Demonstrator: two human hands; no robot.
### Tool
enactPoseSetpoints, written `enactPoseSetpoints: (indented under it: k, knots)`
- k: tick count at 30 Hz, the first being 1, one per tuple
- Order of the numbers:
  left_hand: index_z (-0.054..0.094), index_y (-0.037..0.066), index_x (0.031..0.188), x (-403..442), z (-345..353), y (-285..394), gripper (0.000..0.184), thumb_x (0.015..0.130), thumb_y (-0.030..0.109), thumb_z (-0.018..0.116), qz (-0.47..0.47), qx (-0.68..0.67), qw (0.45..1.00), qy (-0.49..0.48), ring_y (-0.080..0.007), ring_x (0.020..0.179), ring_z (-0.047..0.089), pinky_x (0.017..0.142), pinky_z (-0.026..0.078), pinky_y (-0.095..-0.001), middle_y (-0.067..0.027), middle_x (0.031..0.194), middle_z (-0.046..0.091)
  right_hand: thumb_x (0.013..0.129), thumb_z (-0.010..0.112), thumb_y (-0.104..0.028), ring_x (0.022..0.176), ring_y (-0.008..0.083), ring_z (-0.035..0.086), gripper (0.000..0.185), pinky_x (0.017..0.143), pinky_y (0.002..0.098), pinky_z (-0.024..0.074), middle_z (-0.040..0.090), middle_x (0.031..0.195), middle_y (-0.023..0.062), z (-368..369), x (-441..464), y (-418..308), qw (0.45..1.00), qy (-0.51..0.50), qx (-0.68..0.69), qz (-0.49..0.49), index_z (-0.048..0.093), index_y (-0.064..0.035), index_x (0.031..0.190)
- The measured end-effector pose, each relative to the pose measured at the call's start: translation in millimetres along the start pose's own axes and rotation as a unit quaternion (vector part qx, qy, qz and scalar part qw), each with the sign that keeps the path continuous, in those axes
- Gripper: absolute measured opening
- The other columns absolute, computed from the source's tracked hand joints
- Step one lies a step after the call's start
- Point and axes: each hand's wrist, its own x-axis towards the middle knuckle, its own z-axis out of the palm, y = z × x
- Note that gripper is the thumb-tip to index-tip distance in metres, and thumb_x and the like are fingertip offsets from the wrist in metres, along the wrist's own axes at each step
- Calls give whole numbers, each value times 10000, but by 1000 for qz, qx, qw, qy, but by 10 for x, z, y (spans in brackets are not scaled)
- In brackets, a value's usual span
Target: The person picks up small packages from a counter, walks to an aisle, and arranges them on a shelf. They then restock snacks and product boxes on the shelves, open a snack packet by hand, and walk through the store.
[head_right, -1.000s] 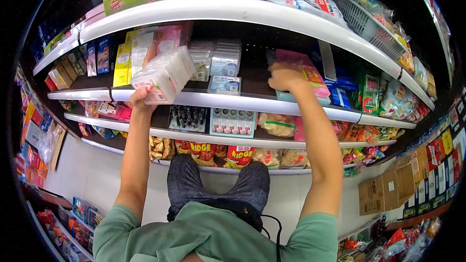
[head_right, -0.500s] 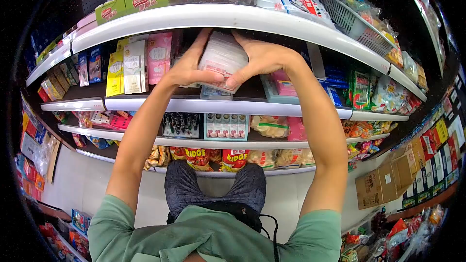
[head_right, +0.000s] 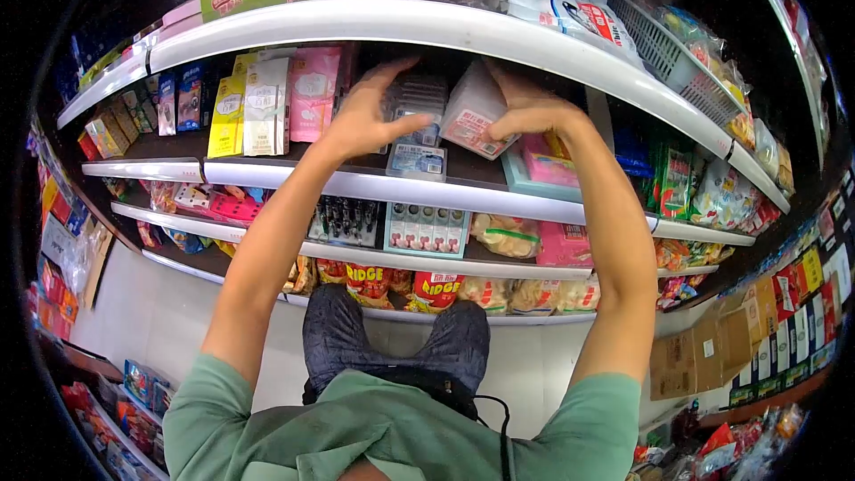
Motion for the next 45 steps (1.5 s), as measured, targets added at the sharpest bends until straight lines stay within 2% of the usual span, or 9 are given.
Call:
enactPoseSetpoints:
  k: [3, 12, 23, 28, 29, 34, 40, 43, 45]
  knots:
    - [591, 7, 1228, -252, -44, 8, 582, 756, 310, 745, 35, 66, 994, 77, -378, 1155, 536, 1014, 397, -425, -199, 1214, 609, 457, 744, -334, 1438, 354, 230, 1261, 1177, 334, 191, 238, 1519, 297, 118, 104, 226, 999, -6, -10, -34, 146, 7, 1514]
    - [606, -11, 1165, -527, -88, -48, 524, 728, 239, 750, 66, 56, 992, 90, -359, 1076, 566, 938, 428, -434, -200, 1136, 631, 497, 778, -338, 1417, 407, 249, 1236, 1165, 401, 239, 237, 1514, 308, 157, 308, 102, 992, -99, -73, 16, 150, -86, 1532]
    - [621, 4, 1150, -536, -92, -56, 517, 729, 272, 754, 54, 37, 994, 86, -350, 1083, 562, 947, 431, -428, -179, 1124, 640, 458, 778, -349, 1414, 389, 269, 1281, 1152, 408, 259, 245, 1514, 302, 147, 509, 284, 980, -169, -102, -15, 139, -64, 1530]
    - [692, 89, 1090, -538, -51, 13, 398, 867, 410, 617, 136, 170, 973, -73, -311, 1229, 484, 1058, 330, -478, -40, 1197, 638, 451, 774, -358, 1409, 386, 279, 1291, 1154, 399, 257, 247, 1510, 309, 212, 561, 315, 974, -170, -152, -1, 135, -54, 1530]
    - [719, 146, 1069, -542, -44, 14, 333, 901, 390, 566, 138, 182, 969, -91, -304, 1245, 485, 1081, 298, -494, -14, 1187, 662, 447, 781, -368, 1408, 384, 280, 1303, 1154, 397, 257, 254, 1508, 306, 220, 566, 324, 975, -173, -139, 1, 130, -53, 1531]
    - [718, 138, 1066, -512, -7, -32, 298, 905, 333, 562, 100, 176, 972, -122, -285, 1242, 493, 1078, 304, -484, -35, 1129, 686, 469, 813, -408, 1368, 369, 352, 1308, 1126, 379, 302, 323, 1479, 299, 154, 498, 294, 979, -123, -162, -18, 138, -51, 1531]
    - [690, 144, 1151, -481, -9, 7, 336, 862, 289, 598, 35, 163, 979, -118, -314, 1242, 485, 1063, 320, -459, -115, 1165, 660, 553, 833, -442, 1239, 330, 500, 1202, 1035, 337, 389, 446, 1424, 241, 128, 528, 424, 986, -147, -70, 45, 231, -34, 1510]
    - [686, 151, 1165, -478, -17, 21, 351, 848, 286, 616, 25, 173, 978, -117, -326, 1245, 478, 1054, 323, -462, -169, 1184, 639, 557, 823, -479, 1333, 339, 410, 1197, 1095, 354, 334, 361, 1493, 222, 188, 515, 398, 980, -179, -15, 90, 246, -34, 1506]
    - [687, 150, 1162, -456, -36, 18, 348, 846, 280, 622, 19, 171, 976, -133, -327, 1248, 477, 1054, 322, -468, -170, 1189, 635, 593, 780, -542, 1430, 342, 253, 1187, 1162, 375, 233, 223, 1554, 228, 222, 448, 358, 982, -145, -107, 65, 226, -31, 1510]
